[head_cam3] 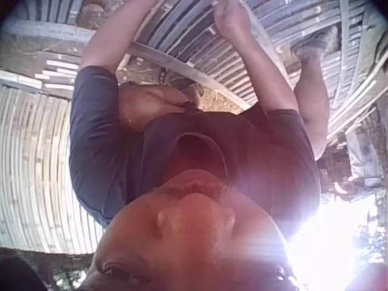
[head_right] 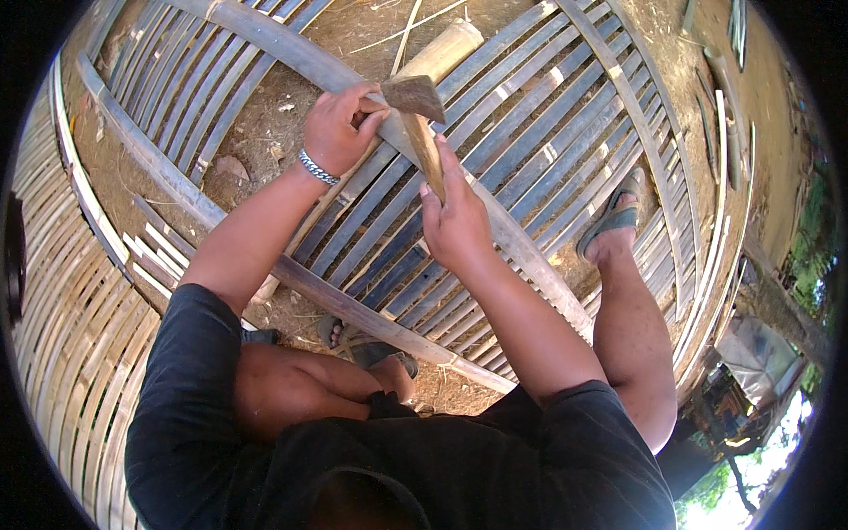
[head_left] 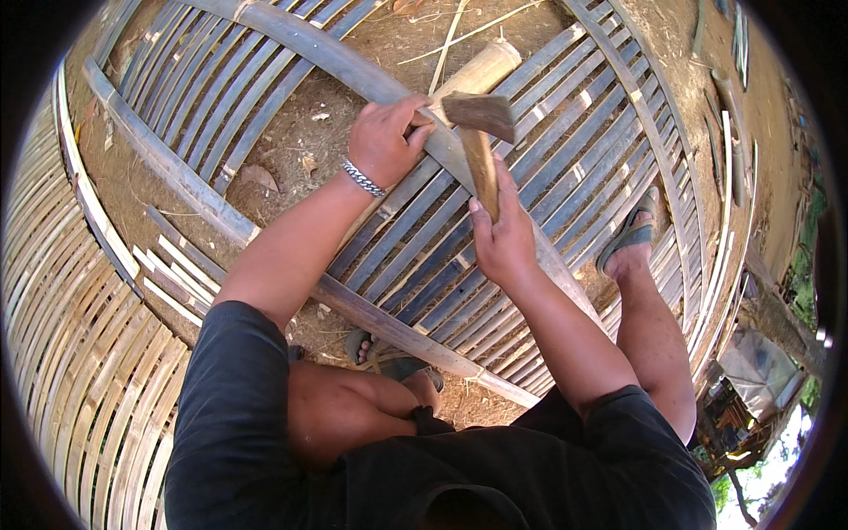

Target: The person positions bamboo strips onto a frame and secures them with nails using a small hatchet.

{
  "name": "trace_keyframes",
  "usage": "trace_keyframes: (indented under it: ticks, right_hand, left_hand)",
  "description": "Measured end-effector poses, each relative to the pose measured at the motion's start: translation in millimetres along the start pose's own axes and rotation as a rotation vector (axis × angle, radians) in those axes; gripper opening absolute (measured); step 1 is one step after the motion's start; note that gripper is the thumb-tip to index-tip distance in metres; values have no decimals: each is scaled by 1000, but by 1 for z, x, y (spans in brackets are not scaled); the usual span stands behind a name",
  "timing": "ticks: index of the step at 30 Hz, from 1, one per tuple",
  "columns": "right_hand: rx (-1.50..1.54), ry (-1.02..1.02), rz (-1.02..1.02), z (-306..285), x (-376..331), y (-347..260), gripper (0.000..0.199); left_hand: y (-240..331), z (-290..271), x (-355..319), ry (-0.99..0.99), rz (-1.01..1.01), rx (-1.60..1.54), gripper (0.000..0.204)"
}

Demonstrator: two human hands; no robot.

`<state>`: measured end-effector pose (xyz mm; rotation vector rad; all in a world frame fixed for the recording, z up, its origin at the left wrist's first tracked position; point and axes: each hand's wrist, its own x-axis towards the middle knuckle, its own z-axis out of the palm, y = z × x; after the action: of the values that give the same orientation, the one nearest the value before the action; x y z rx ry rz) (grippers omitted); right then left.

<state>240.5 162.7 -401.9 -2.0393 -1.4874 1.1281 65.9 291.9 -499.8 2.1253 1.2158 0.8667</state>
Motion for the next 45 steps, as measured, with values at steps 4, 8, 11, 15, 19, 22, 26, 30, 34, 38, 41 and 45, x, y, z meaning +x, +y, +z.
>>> trace_keyframes:
  ticks: [4, 8, 11, 15, 19, 22, 26, 30, 34, 38, 41, 45]
  right_hand:
    - [28, 142, -166, 7, -4, 8, 65]
    - [-115, -48, -61, -5, 5, 3, 64]
    - [-21, 79, -92, -4, 3, -1, 64]
    - [-55, 46, -109, -5, 4, 5, 65]
    - [-119, -3, -11, -12, 4, 9, 65]
    - [-55, 116, -70, -26, 5, -6, 66]
    - [126, 282, -279, -24, 10, -18, 64]
    - [229, 233, -195, -12, 8, -12, 61]
    - [-116, -137, 131, -16, 12, -25, 62]
    - [43, 159, -89, -9, 5, -16, 58]
    - [266, 287, -216, -7, 3, -14, 56]
    - [-23, 155, -132, 3, 3, -7, 56]
  left_hand:
    - [0, -1, 0, 0, 1, -11, 39]
    - [-1, -1, 1, 0, 33, 3, 41]
    - [-3, -3, -1, -9, 33, 11, 42]
    - [-4, 0, -1, 0, 22, -19, 45]
    - [-6, -5, -6, -8, -48, -149, 40]
    - [-12, -20, -3, 51, -63, -128, 41]
    - [-23, -47, 73, 47, 62, 260, 51]
    - [-40, -2, 97, -103, 62, 600, 59]
    - [-32, -7, 94, -253, -27, 662, 61]
    - [-33, -15, 91, -276, -50, 652, 60]
    - [-39, -12, 91, -252, -39, 635, 59]
    - [-36, -7, 97, -255, -33, 624, 59]
